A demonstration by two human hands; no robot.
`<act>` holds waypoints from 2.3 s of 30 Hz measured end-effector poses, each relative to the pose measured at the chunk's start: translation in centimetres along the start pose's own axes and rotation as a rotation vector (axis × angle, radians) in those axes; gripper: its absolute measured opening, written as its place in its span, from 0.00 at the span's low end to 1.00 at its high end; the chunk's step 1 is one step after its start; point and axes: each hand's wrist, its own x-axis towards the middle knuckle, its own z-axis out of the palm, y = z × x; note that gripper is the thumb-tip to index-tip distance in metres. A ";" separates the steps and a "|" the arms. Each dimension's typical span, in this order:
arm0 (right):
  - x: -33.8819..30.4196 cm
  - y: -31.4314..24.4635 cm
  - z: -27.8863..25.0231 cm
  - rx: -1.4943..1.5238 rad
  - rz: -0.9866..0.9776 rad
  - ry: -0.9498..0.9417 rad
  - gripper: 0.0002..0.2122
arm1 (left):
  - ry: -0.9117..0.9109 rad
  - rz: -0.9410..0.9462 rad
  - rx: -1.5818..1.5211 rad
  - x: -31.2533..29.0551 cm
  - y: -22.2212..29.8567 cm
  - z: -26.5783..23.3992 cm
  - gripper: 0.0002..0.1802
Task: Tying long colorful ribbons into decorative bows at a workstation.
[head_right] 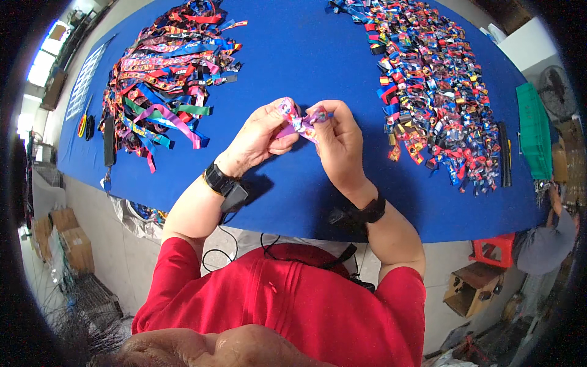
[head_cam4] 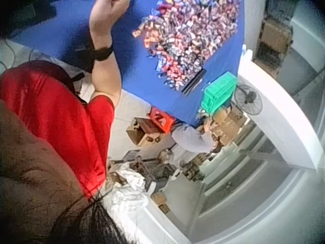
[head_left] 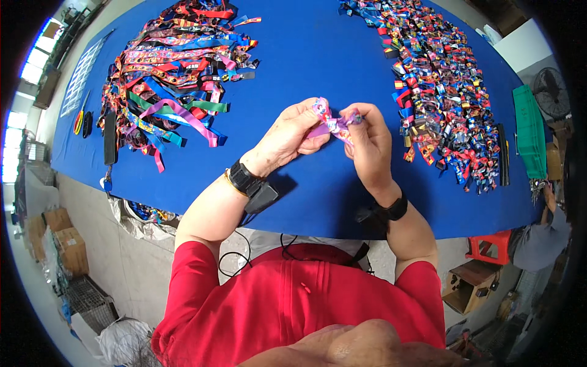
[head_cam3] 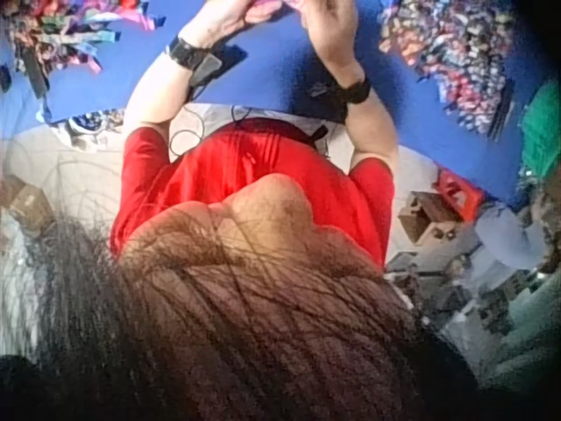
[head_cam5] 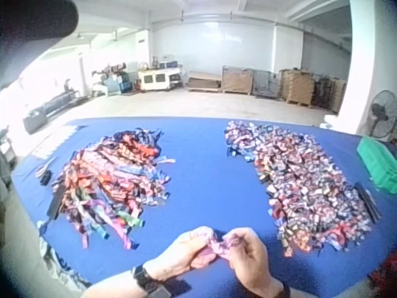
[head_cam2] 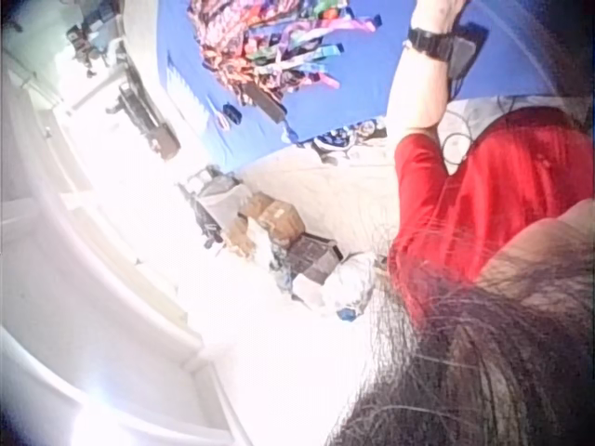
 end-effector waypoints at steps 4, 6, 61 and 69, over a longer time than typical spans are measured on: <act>0.2 0.1 -0.5 0.090 0.128 -0.006 0.07 | 0.011 0.068 0.028 0.0 -0.1 -0.1 0.12; 0.3 0.2 -0.4 0.100 0.140 0.009 0.07 | 0.005 0.103 0.024 -0.1 0.0 0.0 0.12; 1.6 0.7 -1.8 0.105 0.179 -0.099 0.06 | 0.046 0.031 0.263 -0.3 1.1 -0.1 0.07; 1.6 0.7 -1.5 0.017 0.207 -0.071 0.05 | 0.148 0.383 0.593 0.1 0.1 0.2 0.11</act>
